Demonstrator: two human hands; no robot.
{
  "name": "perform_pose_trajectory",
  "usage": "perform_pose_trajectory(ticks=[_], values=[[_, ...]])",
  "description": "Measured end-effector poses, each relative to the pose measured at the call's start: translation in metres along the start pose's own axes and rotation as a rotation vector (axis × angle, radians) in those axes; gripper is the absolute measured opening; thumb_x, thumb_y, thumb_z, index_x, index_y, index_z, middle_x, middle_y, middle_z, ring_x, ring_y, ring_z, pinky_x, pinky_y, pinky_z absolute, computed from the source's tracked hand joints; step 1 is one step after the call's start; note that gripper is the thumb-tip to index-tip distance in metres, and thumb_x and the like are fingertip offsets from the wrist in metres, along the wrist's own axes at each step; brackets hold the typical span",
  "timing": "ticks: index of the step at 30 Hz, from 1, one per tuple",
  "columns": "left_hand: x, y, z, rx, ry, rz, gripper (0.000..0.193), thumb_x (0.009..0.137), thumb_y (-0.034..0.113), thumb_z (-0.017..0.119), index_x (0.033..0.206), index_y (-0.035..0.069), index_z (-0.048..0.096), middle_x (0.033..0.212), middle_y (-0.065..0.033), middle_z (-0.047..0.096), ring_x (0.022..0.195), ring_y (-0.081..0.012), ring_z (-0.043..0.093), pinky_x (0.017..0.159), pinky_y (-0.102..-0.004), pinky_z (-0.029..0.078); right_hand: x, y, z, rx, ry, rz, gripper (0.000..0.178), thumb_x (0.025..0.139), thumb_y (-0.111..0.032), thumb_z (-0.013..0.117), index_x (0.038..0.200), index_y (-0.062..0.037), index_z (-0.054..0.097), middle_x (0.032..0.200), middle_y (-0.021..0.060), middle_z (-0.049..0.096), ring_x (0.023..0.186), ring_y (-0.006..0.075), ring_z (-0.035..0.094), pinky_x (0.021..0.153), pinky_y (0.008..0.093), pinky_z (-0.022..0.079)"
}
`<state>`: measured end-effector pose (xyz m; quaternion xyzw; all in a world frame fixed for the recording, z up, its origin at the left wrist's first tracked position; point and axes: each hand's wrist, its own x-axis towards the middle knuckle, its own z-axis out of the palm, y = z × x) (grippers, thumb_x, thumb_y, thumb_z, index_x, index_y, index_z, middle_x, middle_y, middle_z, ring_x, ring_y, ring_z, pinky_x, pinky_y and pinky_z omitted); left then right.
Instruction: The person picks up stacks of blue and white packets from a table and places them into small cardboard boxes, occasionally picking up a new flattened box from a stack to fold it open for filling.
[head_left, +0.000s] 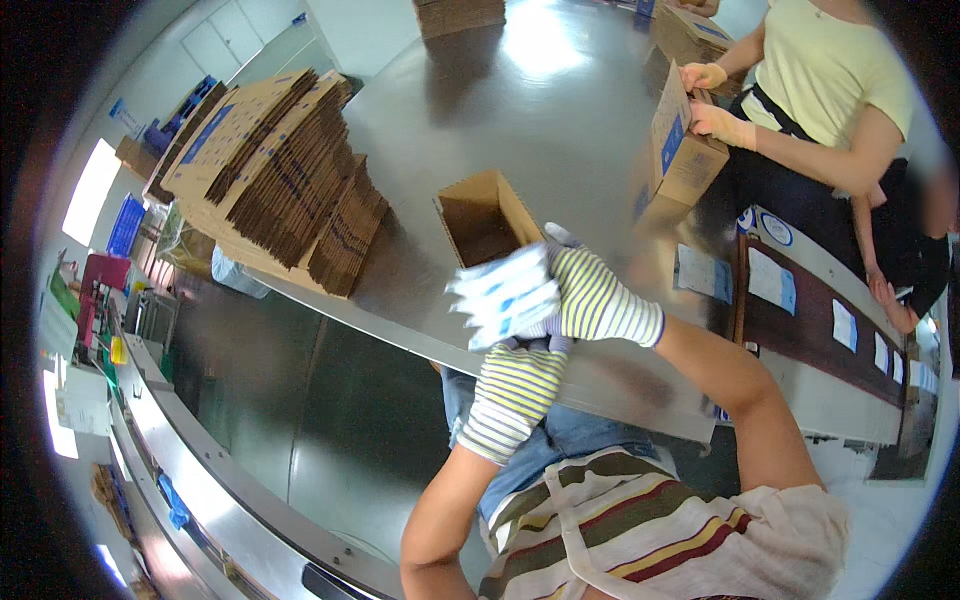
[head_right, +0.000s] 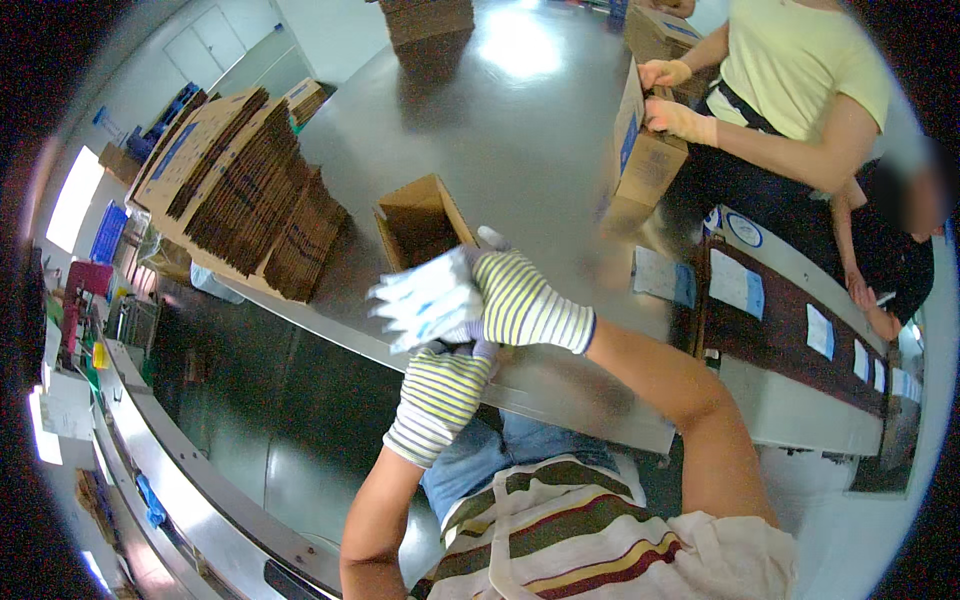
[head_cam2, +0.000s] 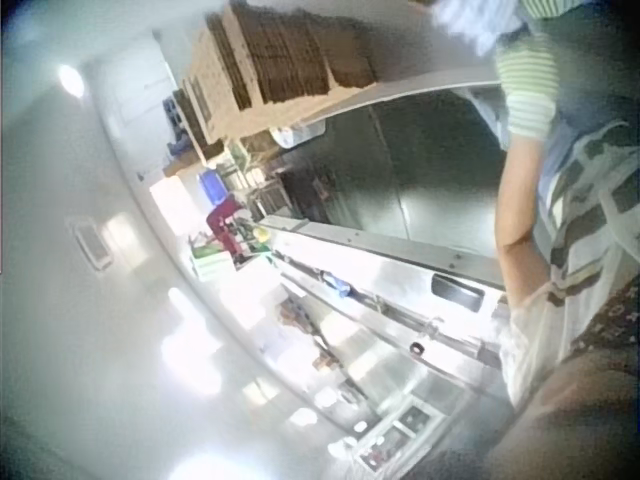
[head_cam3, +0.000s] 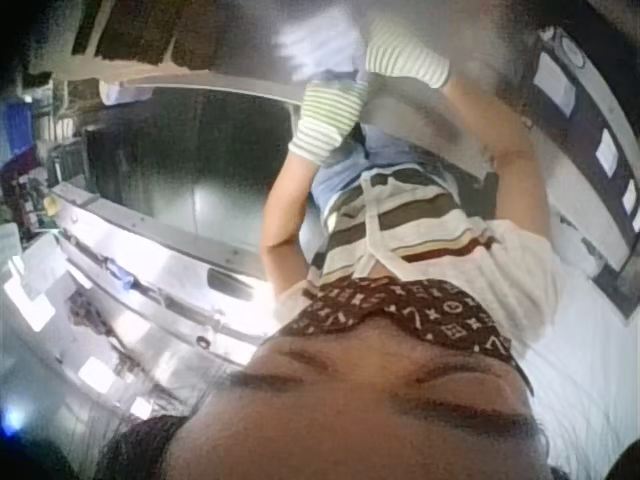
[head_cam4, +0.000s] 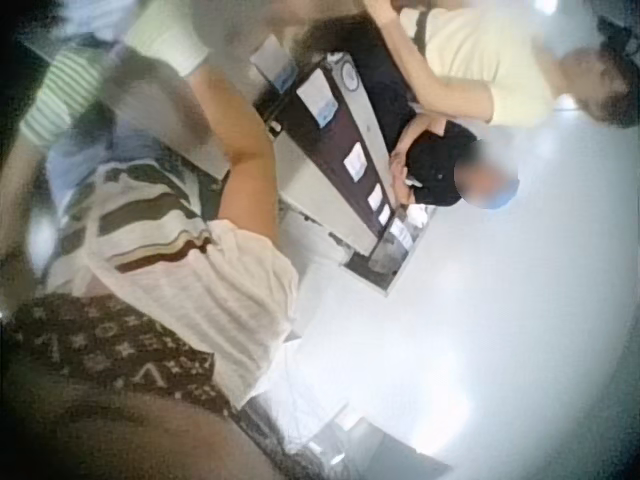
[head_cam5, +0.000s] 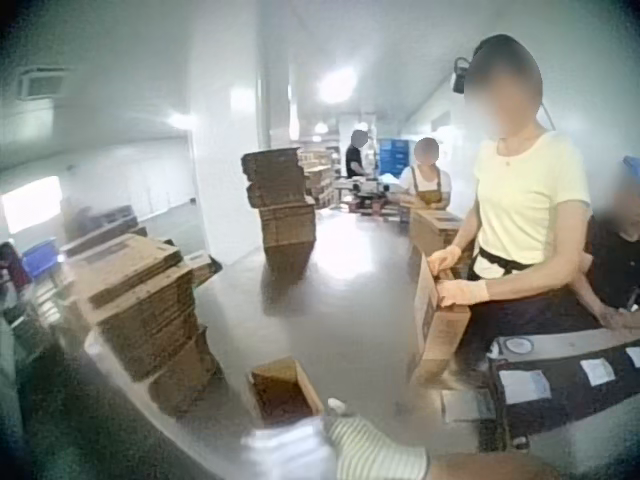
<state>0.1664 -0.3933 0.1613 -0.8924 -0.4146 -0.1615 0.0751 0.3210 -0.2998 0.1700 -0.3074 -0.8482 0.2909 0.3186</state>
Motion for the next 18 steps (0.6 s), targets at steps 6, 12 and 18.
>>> perform_pose_trajectory(ticks=[6,12,18], values=[[0.031,-0.031,-0.084,-0.395,0.373,-0.129,0.017,0.083,0.011,0.059,0.098,0.005,0.061,0.086,-0.0156,0.064,0.079,-0.0293,0.063,0.069,-0.0393,0.050,0.011,-0.016,-0.012,-0.571,-0.477,0.204,0.090,0.060,-0.055,0.074,0.125,0.0024,0.051,0.126,0.0177,0.054,0.124,0.0272,0.045,0.114,0.0466,0.010],[0.090,-0.101,-0.010,-0.351,-0.500,-0.283,0.033,0.091,0.028,0.045,0.101,0.001,0.062,0.099,-0.0230,0.062,0.095,-0.0378,0.059,0.082,-0.0414,0.047,-0.003,-0.057,-0.033,-0.258,-0.274,0.152,0.086,0.060,-0.051,0.077,0.123,0.0004,0.050,0.126,0.0208,0.050,0.124,0.0331,0.043,0.108,0.0491,0.027],[0.105,-0.078,0.025,-0.184,-1.080,-0.146,0.042,0.076,0.037,0.061,0.110,0.014,0.065,0.113,-0.0140,0.063,0.107,-0.0327,0.057,0.089,-0.0375,0.046,-0.050,-0.051,-0.005,-0.705,-0.297,-0.185,0.054,0.071,-0.046,0.066,0.100,-0.0006,0.063,0.120,0.0176,0.054,0.122,0.0338,0.043,0.106,0.0477,0.029]])
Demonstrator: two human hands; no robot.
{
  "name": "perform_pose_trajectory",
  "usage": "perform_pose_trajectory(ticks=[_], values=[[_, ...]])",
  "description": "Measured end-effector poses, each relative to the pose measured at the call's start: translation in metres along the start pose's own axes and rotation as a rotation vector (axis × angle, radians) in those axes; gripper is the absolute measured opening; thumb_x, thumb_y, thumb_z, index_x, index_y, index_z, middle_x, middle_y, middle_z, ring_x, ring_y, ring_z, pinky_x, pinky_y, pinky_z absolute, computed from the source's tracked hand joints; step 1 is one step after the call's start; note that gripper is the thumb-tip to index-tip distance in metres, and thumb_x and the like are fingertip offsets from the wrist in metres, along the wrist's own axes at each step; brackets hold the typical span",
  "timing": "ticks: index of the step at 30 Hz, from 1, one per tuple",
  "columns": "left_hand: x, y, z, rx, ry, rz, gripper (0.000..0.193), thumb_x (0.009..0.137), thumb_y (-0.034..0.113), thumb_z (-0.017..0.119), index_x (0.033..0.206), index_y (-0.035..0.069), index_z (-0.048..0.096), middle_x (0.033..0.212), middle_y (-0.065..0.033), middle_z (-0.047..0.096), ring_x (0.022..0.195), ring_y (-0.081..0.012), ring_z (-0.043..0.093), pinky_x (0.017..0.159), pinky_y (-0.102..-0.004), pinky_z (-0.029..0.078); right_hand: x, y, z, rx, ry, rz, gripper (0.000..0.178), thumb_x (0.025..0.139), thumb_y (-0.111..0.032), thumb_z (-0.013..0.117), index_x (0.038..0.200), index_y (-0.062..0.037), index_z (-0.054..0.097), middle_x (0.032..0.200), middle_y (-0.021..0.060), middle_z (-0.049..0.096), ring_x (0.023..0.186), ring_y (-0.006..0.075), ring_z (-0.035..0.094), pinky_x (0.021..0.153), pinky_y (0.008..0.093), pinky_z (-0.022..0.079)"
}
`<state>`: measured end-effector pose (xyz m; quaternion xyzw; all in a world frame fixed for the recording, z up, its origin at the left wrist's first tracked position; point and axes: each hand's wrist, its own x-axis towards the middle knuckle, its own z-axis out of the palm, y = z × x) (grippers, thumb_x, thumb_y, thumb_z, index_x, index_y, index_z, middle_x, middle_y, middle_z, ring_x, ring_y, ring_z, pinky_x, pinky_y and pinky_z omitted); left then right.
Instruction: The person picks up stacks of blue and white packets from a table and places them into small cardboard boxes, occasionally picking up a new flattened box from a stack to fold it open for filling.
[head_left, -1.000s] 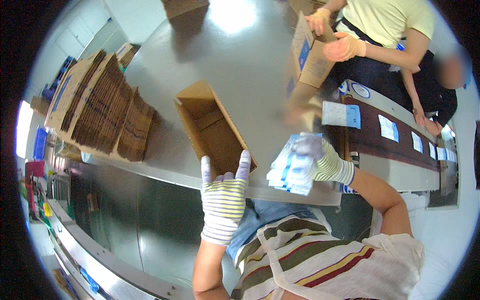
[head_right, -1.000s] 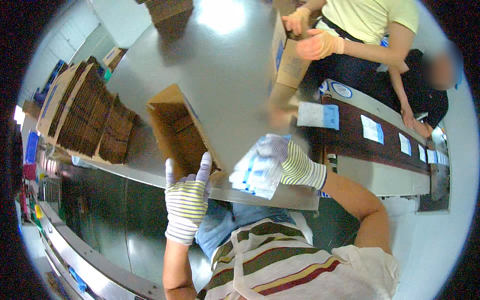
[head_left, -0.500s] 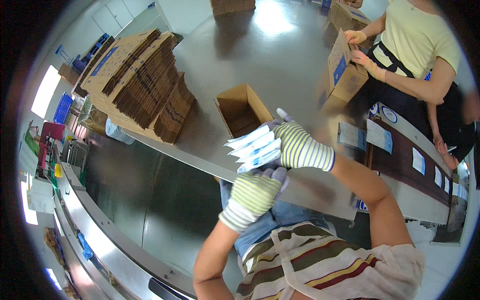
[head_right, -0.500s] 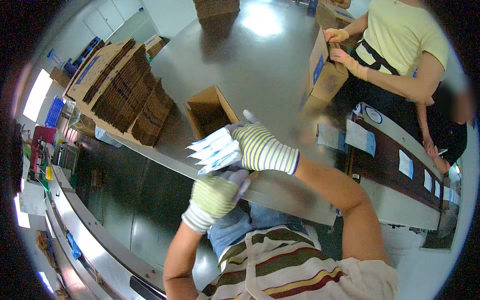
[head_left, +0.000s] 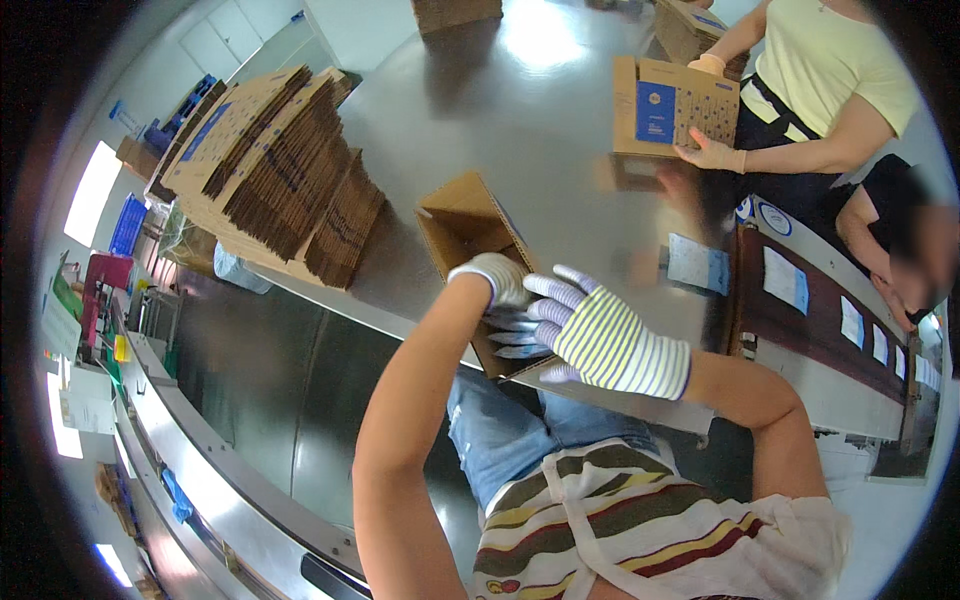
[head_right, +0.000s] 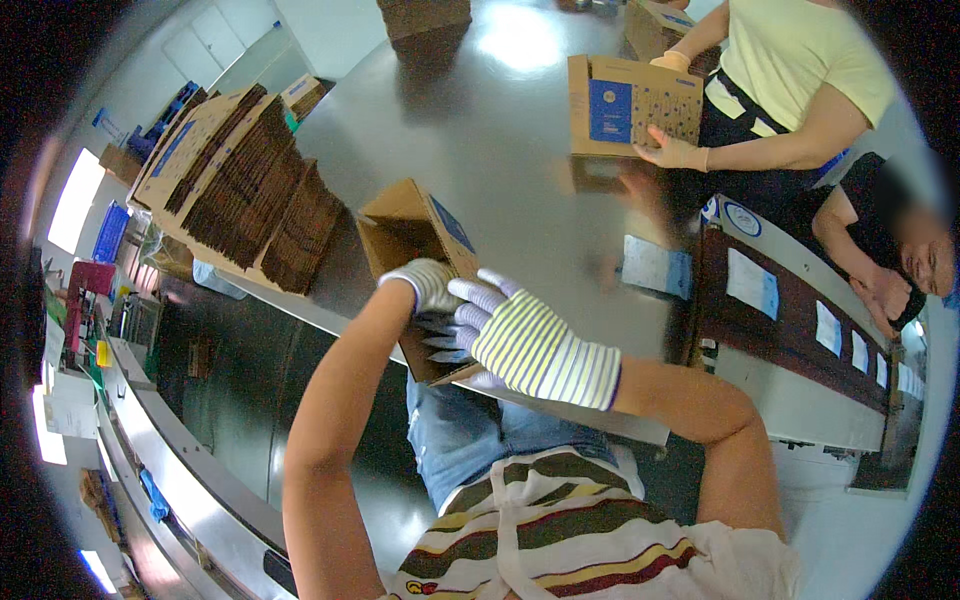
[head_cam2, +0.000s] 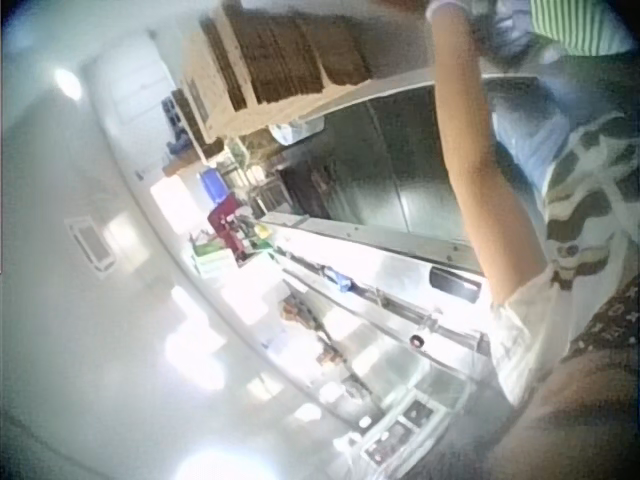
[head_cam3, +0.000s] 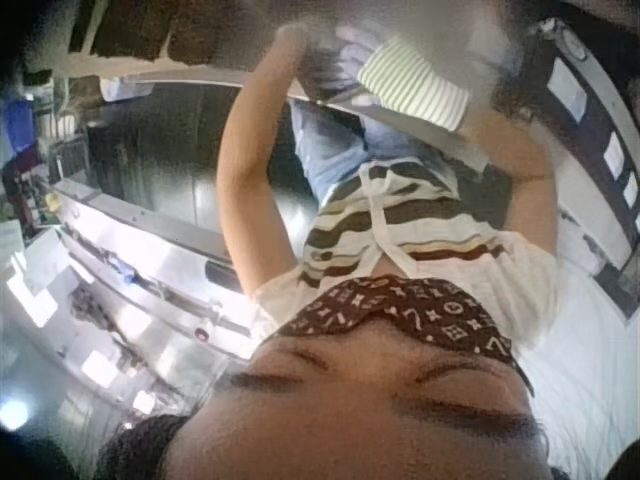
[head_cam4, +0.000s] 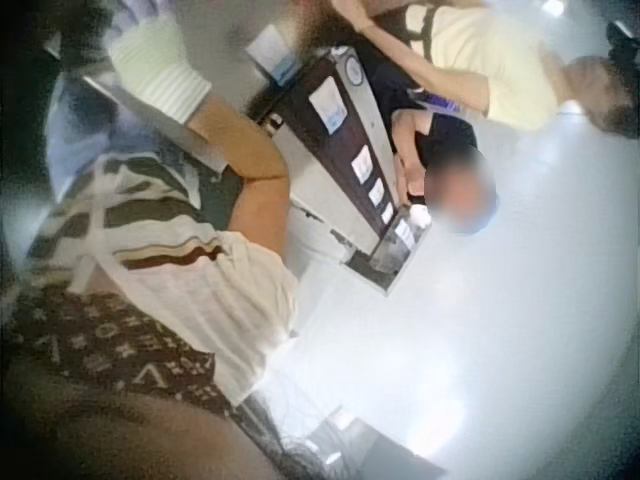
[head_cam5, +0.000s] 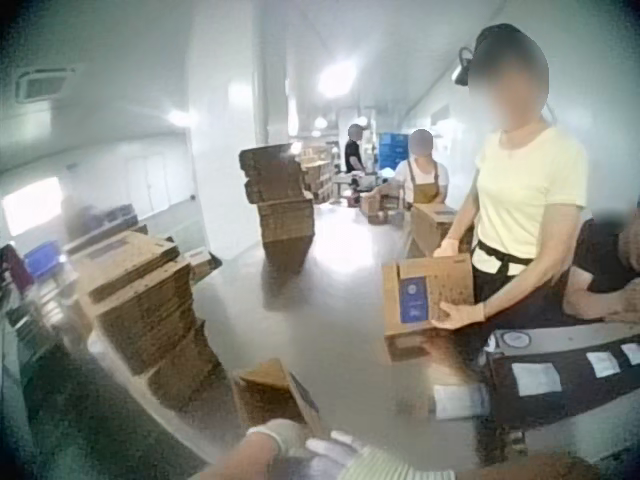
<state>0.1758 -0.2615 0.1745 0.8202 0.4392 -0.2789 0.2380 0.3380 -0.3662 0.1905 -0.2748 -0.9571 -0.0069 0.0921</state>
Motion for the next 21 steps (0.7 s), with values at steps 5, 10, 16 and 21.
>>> perform_pose_trajectory(ticks=[5,10,16,21], values=[[-0.006,0.001,0.005,-0.151,-0.083,-0.018,0.062,0.067,0.053,0.068,0.107,0.007,0.065,0.112,-0.0182,0.062,0.106,-0.0334,0.058,0.087,-0.0379,0.046,-0.005,-0.008,0.016,-0.010,0.133,0.079,0.036,0.074,-0.031,0.062,0.092,-0.0005,0.064,0.117,0.0170,0.054,0.115,0.0319,0.046,0.098,0.0461,0.038],[-0.026,0.024,0.002,0.048,0.063,0.108,0.028,0.081,0.017,0.051,0.098,0.000,0.064,0.095,-0.0242,0.064,0.092,-0.0371,0.062,0.079,-0.0408,0.050,-0.008,-0.007,0.029,0.081,0.311,0.235,0.047,0.064,-0.027,0.071,0.097,0.0015,0.057,0.106,0.0179,0.052,0.116,0.0355,0.046,0.095,0.0431,0.044],[-0.039,0.047,0.028,-0.058,0.389,-0.034,0.023,0.077,0.021,0.056,0.089,0.003,0.064,0.090,-0.0208,0.066,0.087,-0.0357,0.064,0.077,-0.0433,0.051,-0.025,0.004,0.011,0.462,0.644,0.234,0.048,0.066,-0.038,0.078,0.093,-0.0064,0.054,0.111,0.0160,0.051,0.108,0.0355,0.051,0.090,0.0464,0.044],[-0.042,0.046,0.038,0.080,0.499,-0.053,0.019,0.073,0.021,0.061,0.083,0.004,0.065,0.084,-0.0165,0.065,0.082,-0.0321,0.063,0.073,-0.0412,0.051,-0.071,0.035,0.015,0.409,0.546,0.384,0.048,0.070,-0.037,0.076,0.098,-0.0072,0.051,0.104,0.0138,0.055,0.095,0.0322,0.057,0.079,0.0422,0.049]])
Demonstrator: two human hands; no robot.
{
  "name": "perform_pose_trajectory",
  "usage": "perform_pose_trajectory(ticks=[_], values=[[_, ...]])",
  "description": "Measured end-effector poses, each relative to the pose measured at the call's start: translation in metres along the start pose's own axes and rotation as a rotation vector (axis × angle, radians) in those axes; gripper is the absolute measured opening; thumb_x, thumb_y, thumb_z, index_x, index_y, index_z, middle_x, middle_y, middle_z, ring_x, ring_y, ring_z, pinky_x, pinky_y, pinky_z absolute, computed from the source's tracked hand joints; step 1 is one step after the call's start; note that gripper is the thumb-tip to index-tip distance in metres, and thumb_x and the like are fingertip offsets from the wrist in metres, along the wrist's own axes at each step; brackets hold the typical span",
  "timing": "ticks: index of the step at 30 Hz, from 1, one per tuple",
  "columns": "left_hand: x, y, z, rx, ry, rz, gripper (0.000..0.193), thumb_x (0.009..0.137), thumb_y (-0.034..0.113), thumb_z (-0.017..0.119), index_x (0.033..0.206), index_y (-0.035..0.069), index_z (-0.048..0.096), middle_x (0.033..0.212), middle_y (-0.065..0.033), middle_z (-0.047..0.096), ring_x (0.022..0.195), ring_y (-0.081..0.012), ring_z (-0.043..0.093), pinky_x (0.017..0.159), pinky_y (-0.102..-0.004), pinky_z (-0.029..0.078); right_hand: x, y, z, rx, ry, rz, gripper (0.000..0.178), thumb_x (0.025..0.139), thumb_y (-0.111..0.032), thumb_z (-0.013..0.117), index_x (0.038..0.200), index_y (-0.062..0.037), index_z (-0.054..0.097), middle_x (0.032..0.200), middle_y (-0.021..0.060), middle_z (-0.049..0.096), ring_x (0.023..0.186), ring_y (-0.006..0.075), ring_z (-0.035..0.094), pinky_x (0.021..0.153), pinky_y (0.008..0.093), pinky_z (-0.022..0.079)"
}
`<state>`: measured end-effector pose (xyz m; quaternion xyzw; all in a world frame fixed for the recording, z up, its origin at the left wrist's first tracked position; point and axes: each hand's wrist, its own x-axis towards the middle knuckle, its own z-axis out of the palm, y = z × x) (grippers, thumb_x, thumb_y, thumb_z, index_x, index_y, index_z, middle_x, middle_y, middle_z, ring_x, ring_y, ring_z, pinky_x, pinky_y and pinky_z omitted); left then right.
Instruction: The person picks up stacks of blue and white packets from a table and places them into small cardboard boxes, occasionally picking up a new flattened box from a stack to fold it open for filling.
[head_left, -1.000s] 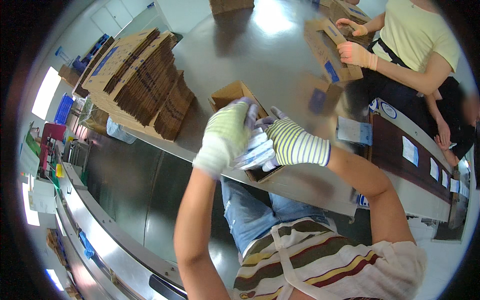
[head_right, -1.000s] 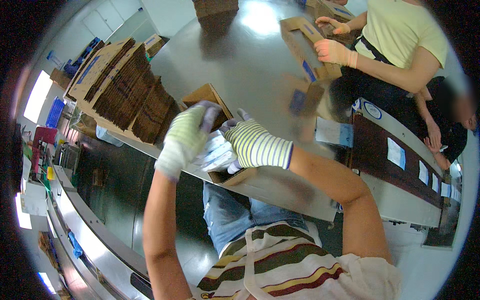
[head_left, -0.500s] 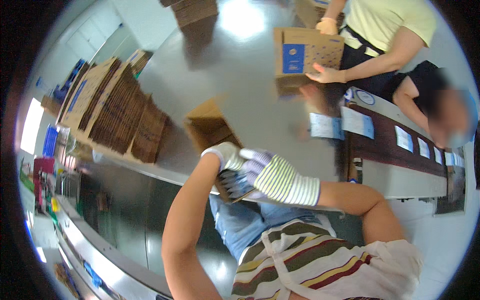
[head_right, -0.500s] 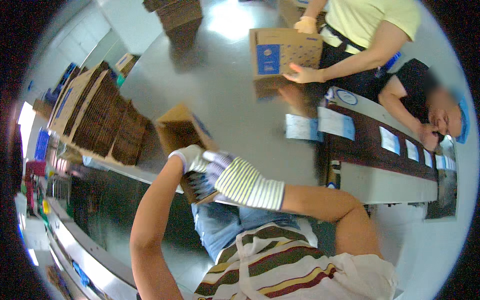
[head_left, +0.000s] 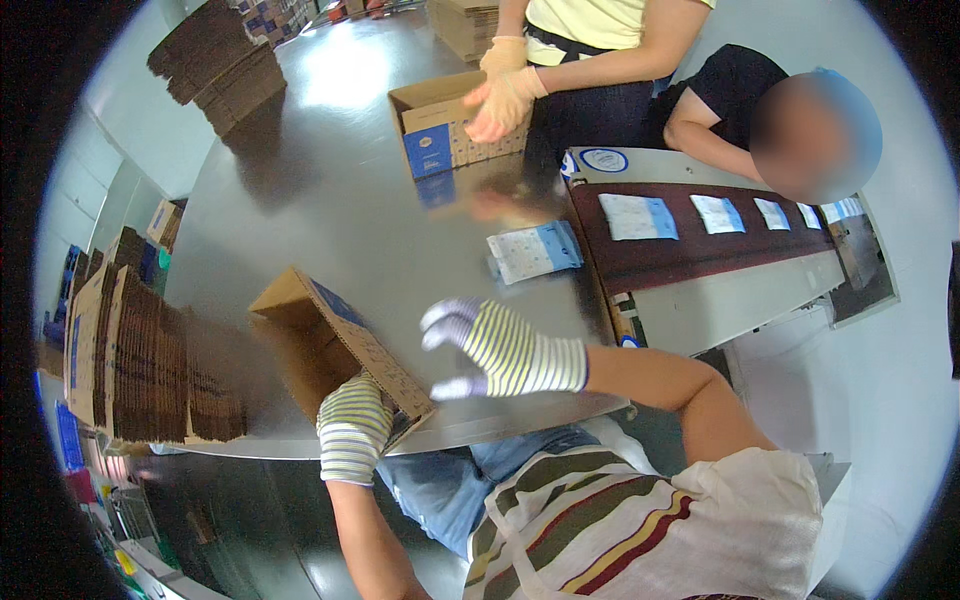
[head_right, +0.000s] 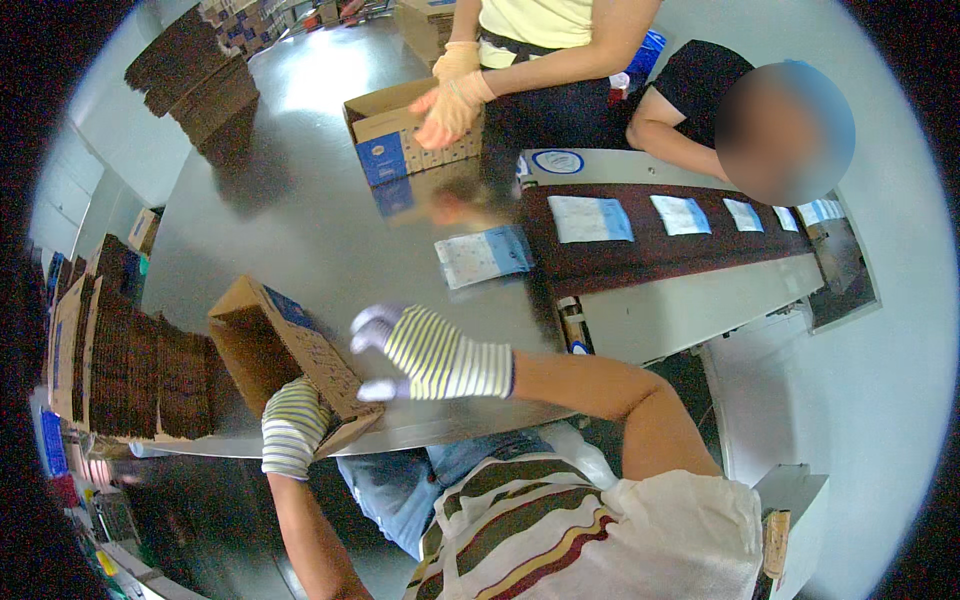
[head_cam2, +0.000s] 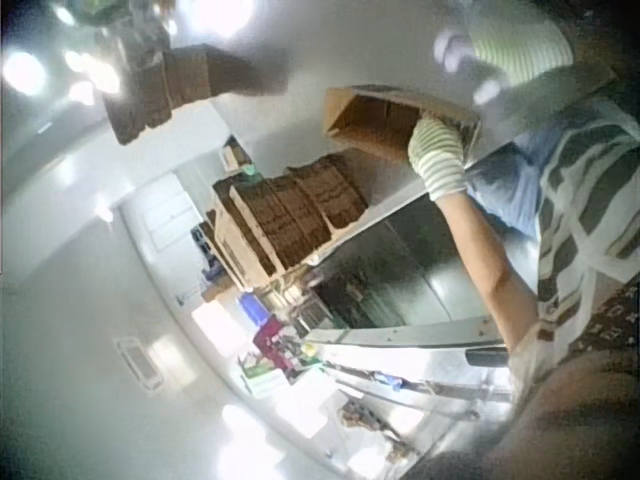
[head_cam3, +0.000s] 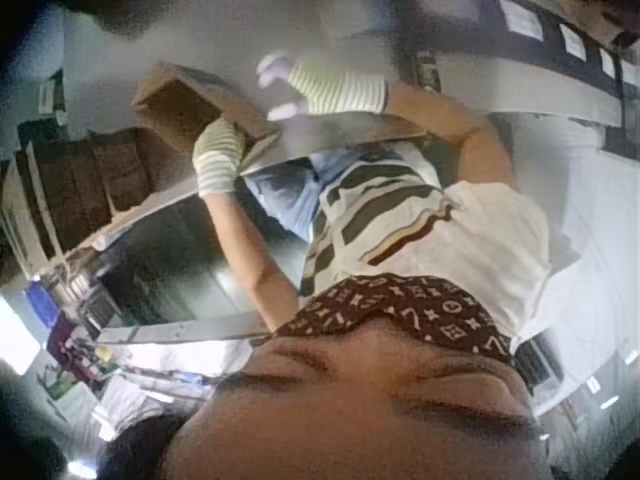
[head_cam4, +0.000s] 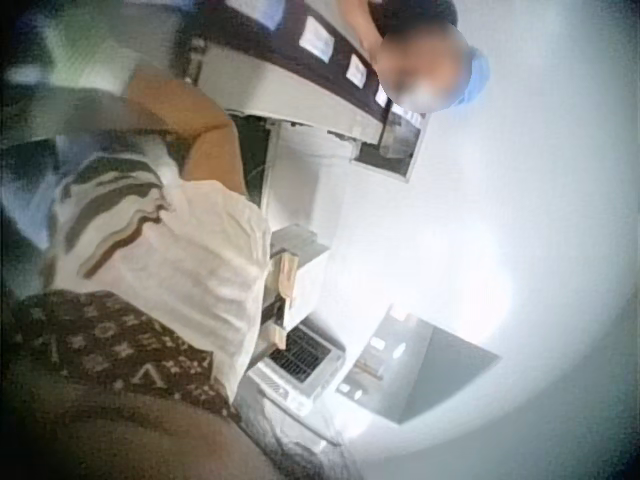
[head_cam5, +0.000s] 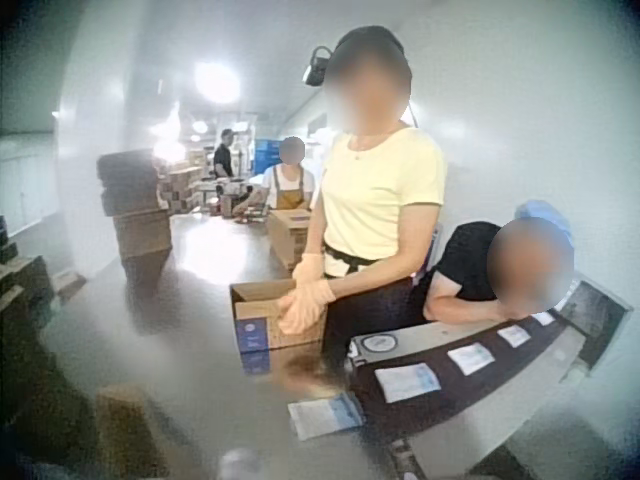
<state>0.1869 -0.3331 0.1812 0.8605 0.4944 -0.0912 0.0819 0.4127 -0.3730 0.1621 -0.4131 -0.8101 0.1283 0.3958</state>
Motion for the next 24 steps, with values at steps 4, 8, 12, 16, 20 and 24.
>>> perform_pose_trajectory(ticks=[4,8,12,16,20,24], values=[[-0.001,-0.001,0.007,0.051,0.042,0.027,0.020,0.074,0.021,0.060,0.084,0.005,0.066,0.086,-0.0157,0.066,0.084,-0.0314,0.063,0.073,-0.0405,0.051,-0.036,0.059,-0.056,-0.240,-0.071,0.191,0.033,0.078,-0.026,0.068,0.101,-0.0062,0.055,0.099,0.0135,0.057,0.095,0.0300,0.056,0.084,0.0400,0.046],[-0.006,0.003,0.003,0.029,0.002,-0.023,0.021,0.075,0.022,0.060,0.084,0.005,0.066,0.086,-0.0160,0.065,0.084,-0.0316,0.063,0.073,-0.0413,0.051,-0.061,0.129,-0.157,-0.637,-0.215,0.537,0.023,0.077,-0.009,0.059,0.100,-0.0039,0.062,0.101,0.0189,0.062,0.094,0.0338,0.059,0.088,0.0406,0.046],[-0.004,0.000,0.002,0.016,0.034,0.022,0.021,0.075,0.022,0.060,0.084,0.004,0.066,0.085,-0.0163,0.065,0.084,-0.0320,0.063,0.073,-0.0417,0.051,-0.106,0.187,-0.251,-0.900,-0.481,0.751,0.047,0.072,-0.011,0.066,0.117,-0.0033,0.056,0.115,0.0210,0.059,0.107,0.0345,0.056,0.095,0.0402,0.041],[-0.005,-0.006,0.010,0.028,0.083,0.027,0.021,0.070,0.022,0.064,0.080,0.004,0.064,0.081,-0.0150,0.065,0.080,-0.0318,0.062,0.073,-0.0389,0.050,-0.093,0.201,-0.253,-0.633,-0.740,0.701,0.054,0.061,-0.001,0.067,0.115,-0.0015,0.057,0.109,0.0194,0.062,0.100,0.0330,0.060,0.089,0.0385,0.046],[-0.007,-0.008,0.010,-0.010,0.061,-0.016,0.022,0.072,0.023,0.064,0.083,0.005,0.065,0.083,-0.0151,0.065,0.082,-0.0319,0.062,0.074,-0.0395,0.050,-0.031,0.179,-0.204,-0.437,-0.740,0.535,0.055,0.060,-0.001,0.067,0.114,-0.0006,0.056,0.107,0.0161,0.063,0.100,0.0322,0.060,0.087,0.0373,0.047],[-0.006,-0.009,0.009,0.004,0.076,0.016,0.022,0.071,0.024,0.066,0.081,0.004,0.065,0.082,-0.0157,0.065,0.082,-0.0325,0.062,0.074,-0.0398,0.051,0.010,0.187,-0.142,-0.441,-0.779,0.514,0.049,0.065,-0.016,0.070,0.111,-0.0007,0.059,0.100,0.0196,0.065,0.094,0.0354,0.061,0.084,0.0379,0.048]])
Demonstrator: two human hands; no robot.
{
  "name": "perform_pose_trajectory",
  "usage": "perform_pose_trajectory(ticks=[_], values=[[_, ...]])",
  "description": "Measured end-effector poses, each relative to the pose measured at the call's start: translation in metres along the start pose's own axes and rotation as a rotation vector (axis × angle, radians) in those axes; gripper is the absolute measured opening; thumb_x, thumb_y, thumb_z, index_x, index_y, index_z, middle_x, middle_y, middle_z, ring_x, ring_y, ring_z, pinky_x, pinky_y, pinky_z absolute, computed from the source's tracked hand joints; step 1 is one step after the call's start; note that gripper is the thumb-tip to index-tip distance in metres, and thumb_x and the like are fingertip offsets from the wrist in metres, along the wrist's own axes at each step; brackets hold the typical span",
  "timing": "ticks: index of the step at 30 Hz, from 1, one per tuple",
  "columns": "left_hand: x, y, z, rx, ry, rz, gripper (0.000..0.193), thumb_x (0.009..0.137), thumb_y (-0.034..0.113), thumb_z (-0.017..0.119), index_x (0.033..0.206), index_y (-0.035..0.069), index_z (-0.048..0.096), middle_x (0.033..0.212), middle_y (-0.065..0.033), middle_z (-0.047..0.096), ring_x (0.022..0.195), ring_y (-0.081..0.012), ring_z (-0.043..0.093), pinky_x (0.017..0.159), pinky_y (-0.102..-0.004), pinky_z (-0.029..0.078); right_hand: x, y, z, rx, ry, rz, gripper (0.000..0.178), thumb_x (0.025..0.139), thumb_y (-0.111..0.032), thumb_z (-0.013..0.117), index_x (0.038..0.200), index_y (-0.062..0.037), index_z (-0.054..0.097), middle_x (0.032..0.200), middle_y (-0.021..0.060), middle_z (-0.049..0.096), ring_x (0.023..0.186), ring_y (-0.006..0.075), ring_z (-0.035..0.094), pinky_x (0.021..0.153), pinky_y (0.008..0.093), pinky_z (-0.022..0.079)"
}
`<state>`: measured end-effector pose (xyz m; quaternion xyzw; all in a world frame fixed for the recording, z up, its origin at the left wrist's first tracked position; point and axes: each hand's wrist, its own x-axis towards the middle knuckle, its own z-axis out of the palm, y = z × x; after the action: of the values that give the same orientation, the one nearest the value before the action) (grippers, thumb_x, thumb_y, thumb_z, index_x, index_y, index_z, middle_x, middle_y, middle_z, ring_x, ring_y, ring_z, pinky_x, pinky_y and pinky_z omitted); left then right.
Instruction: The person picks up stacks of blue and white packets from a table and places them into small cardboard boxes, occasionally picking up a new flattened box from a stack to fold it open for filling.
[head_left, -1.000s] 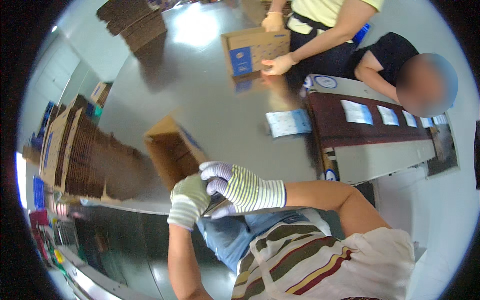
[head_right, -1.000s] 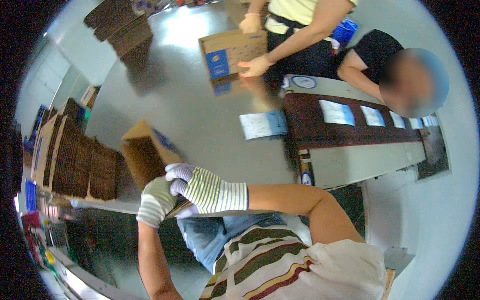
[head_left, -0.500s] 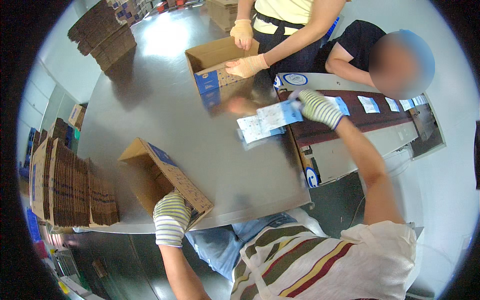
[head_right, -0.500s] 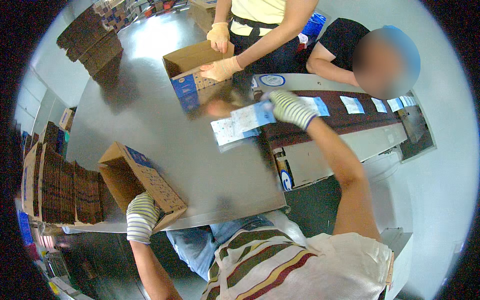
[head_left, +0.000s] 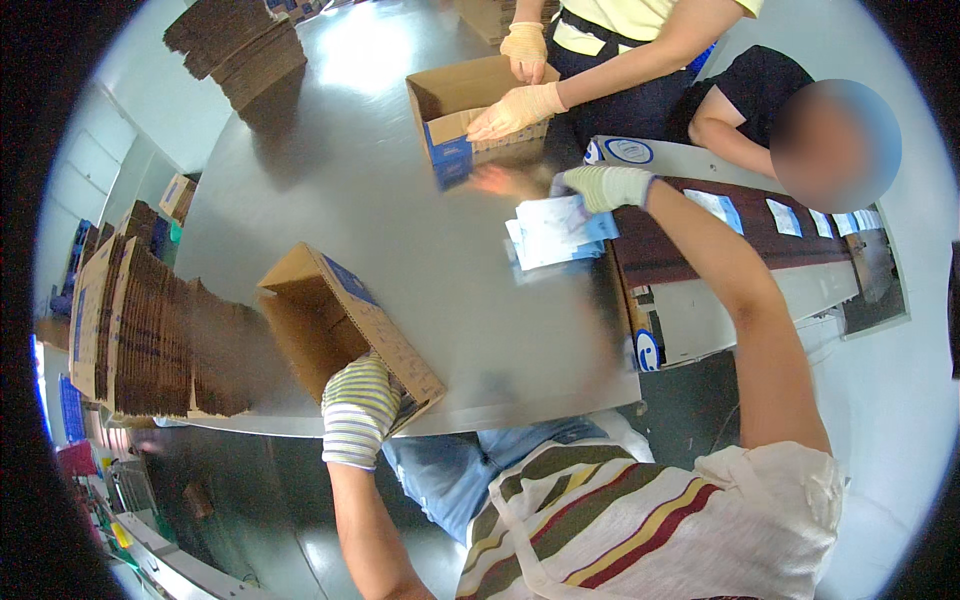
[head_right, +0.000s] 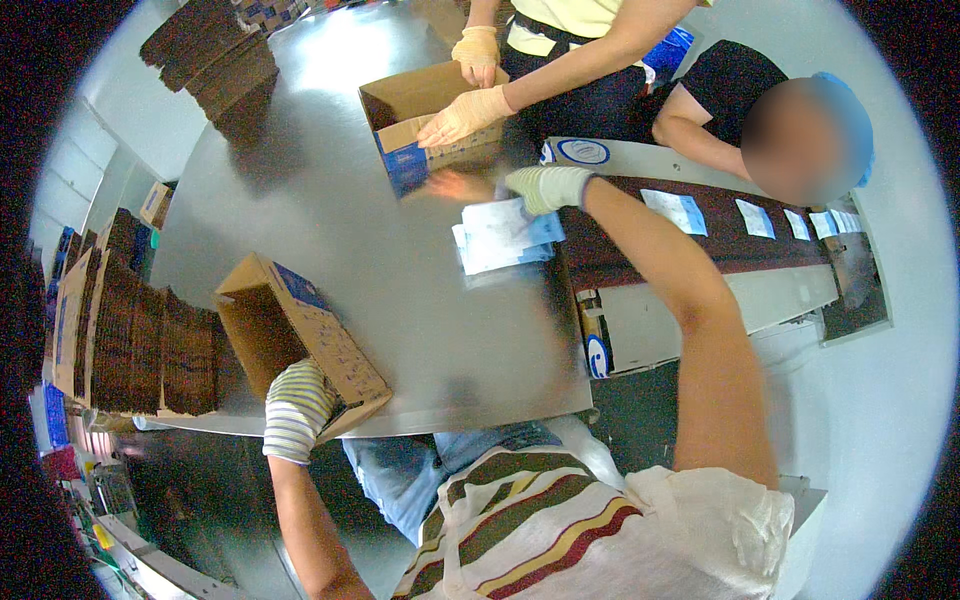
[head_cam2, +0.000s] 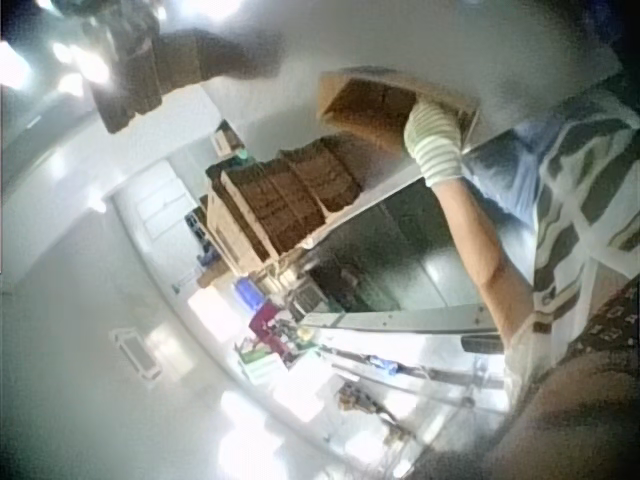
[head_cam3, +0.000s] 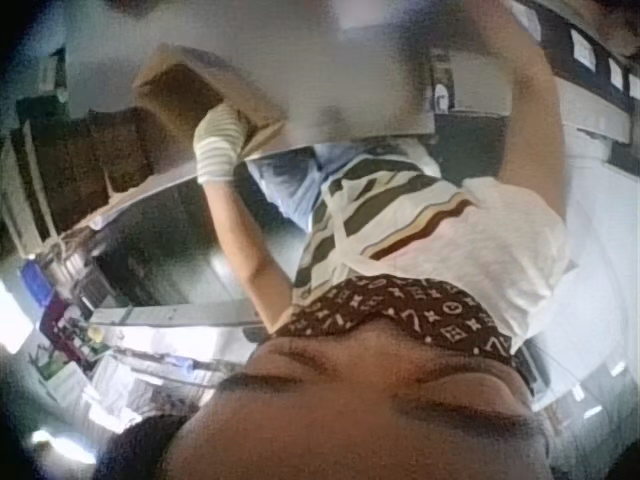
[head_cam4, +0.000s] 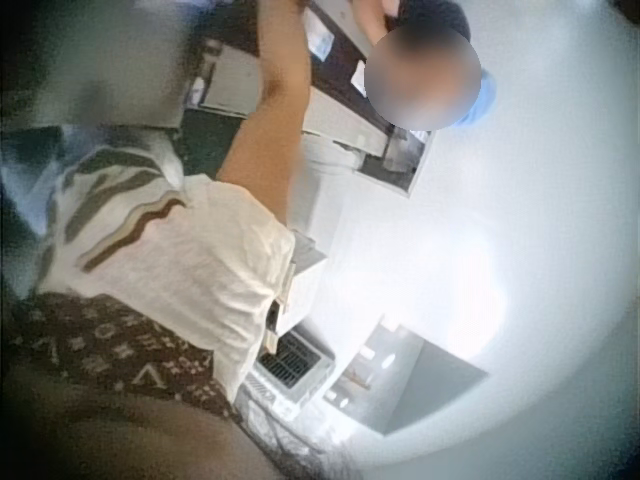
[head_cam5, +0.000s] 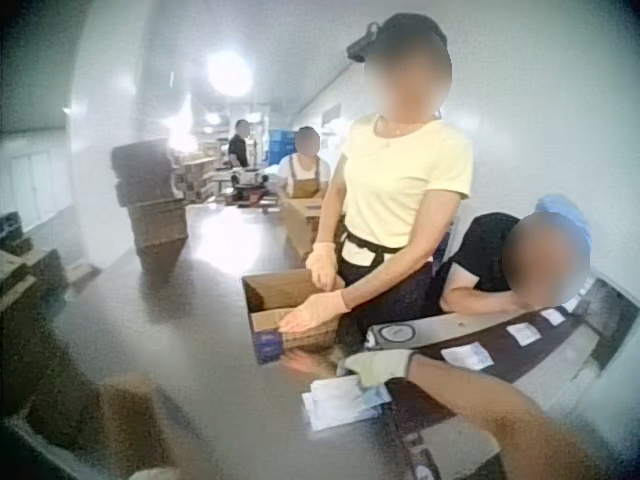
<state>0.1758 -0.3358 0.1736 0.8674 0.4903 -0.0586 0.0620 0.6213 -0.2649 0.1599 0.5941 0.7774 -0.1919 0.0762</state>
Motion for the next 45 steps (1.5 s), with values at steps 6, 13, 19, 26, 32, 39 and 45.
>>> perform_pose_trajectory(ticks=[6,13,19,26,32,39,45], values=[[-0.004,0.002,-0.006,0.005,-0.028,-0.013,0.019,0.073,0.024,0.060,0.075,0.006,0.065,0.079,-0.0164,0.065,0.080,-0.0322,0.063,0.072,-0.0403,0.050,0.030,-0.051,0.036,-0.143,-0.494,0.026,0.070,0.061,-0.047,0.077,0.112,-0.0028,0.059,0.115,0.0207,0.058,0.100,0.0316,0.058,0.087,0.0413,0.045],[0.008,0.003,-0.007,-0.056,-0.124,-0.021,0.024,0.081,0.015,0.048,0.095,0.005,0.064,0.088,-0.0173,0.067,0.084,-0.0320,0.066,0.070,-0.0417,0.054,-0.057,-0.165,0.086,-0.029,0.330,-0.486,0.051,0.072,-0.037,0.066,0.113,-0.0073,0.060,0.109,0.0162,0.060,0.103,0.0291,0.056,0.087,0.0445,0.045],[0.000,-0.001,-0.011,-0.094,-0.129,-0.040,0.027,0.086,0.020,0.044,0.097,0.007,0.065,0.091,-0.0161,0.067,0.086,-0.0335,0.065,0.075,-0.0432,0.052,-0.007,-0.222,0.013,0.472,0.584,-0.712,0.037,0.080,-0.024,0.061,0.114,-0.0098,0.061,0.114,0.0110,0.061,0.109,0.0258,0.056,0.093,0.0399,0.045],[0.013,0.001,0.014,-0.090,0.021,0.079,0.028,0.087,0.020,0.046,0.100,0.002,0.065,0.097,-0.0216,0.064,0.085,-0.0349,0.063,0.079,-0.0434,0.048,0.044,-0.313,-0.018,0.577,0.478,-0.639,0.054,0.074,-0.027,0.069,0.118,-0.0008,0.053,0.112,0.0174,0.060,0.110,0.0309,0.055,0.096,0.0393,0.042],[0.010,0.008,0.016,-0.112,0.171,0.117,0.028,0.085,0.018,0.047,0.097,0.001,0.065,0.100,-0.0191,0.066,0.090,-0.0323,0.064,0.080,-0.0405,0.050,0.070,-0.320,-0.004,-0.128,0.316,-0.430,0.060,0.076,-0.039,0.064,0.118,0.0026,0.052,0.109,0.0221,0.061,0.112,0.0330,0.054,0.105,0.0452,0.030],[-0.006,-0.001,-0.043,-0.264,0.307,0.336,0.025,0.083,0.017,0.051,0.099,0.003,0.066,0.092,-0.0182,0.066,0.084,-0.0303,0.065,0.079,-0.0409,0.050,0.090,-0.297,0.018,-0.307,0.196,-0.370,0.059,0.075,-0.039,0.062,0.117,0.0017,0.056,0.109,0.0174,0.063,0.111,0.0317,0.055,0.108,0.0503,0.024],[0.037,-0.051,-0.062,-0.229,0.480,-0.049,0.022,0.089,0.024,0.048,0.095,0.006,0.060,0.086,-0.0203,0.064,0.081,-0.0367,0.063,0.074,-0.0432,0.050,0.067,-0.306,0.001,-0.353,0.223,-0.416,0.087,0.062,-0.058,0.071,0.123,0.0017,0.053,0.129,0.0187,0.051,0.130,0.0325,0.036,0.112,0.0481,0.016]])
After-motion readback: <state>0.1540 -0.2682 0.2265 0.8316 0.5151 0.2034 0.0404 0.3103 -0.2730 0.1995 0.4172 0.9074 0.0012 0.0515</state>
